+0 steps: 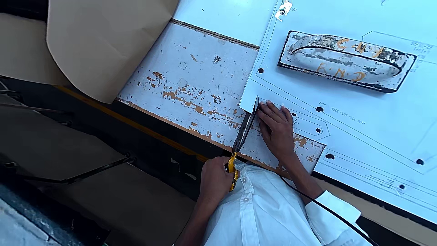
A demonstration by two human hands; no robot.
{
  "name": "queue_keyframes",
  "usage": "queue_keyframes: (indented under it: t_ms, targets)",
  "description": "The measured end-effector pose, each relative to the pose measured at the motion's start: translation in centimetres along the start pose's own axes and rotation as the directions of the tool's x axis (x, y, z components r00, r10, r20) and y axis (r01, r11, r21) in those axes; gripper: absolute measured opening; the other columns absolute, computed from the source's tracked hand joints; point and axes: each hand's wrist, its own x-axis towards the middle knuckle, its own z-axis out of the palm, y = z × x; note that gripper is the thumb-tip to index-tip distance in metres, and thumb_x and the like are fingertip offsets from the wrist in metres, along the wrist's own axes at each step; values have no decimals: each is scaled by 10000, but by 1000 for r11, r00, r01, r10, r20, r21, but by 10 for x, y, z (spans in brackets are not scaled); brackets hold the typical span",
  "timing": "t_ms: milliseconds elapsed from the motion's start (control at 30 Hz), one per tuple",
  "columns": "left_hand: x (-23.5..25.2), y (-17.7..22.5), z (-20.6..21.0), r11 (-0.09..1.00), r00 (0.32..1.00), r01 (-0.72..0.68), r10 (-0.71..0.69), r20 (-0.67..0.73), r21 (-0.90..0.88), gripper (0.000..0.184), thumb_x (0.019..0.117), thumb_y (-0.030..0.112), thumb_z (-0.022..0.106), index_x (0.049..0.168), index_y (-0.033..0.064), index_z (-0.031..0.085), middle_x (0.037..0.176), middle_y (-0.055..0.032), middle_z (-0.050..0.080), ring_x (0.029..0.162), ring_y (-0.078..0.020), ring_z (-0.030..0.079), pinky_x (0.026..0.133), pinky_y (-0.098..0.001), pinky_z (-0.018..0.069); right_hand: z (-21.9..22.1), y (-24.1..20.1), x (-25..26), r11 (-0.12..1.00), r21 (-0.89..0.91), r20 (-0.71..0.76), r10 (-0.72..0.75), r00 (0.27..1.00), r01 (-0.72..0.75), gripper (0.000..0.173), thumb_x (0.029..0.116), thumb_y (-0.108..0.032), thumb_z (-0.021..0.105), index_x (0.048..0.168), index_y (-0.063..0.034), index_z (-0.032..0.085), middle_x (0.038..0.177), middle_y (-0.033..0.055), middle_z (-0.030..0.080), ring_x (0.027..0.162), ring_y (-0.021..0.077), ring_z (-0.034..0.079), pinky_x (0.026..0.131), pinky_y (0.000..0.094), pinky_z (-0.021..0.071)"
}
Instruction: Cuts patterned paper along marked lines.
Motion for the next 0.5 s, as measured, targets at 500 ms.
queue_keyframes:
  t_ms: [500]
  targets:
    - [18,-73,-53,993,995,-37,27,91,111,318,910,218,739,1214,126,741,1152,-33,752,1042,-230,705,953,-512,537,6,4,-1,1000,-3,-27,-4,1000,4,312,1027,-160,528,1253,-107,737,1423,43,635,1398,250,524,1203,546,299]
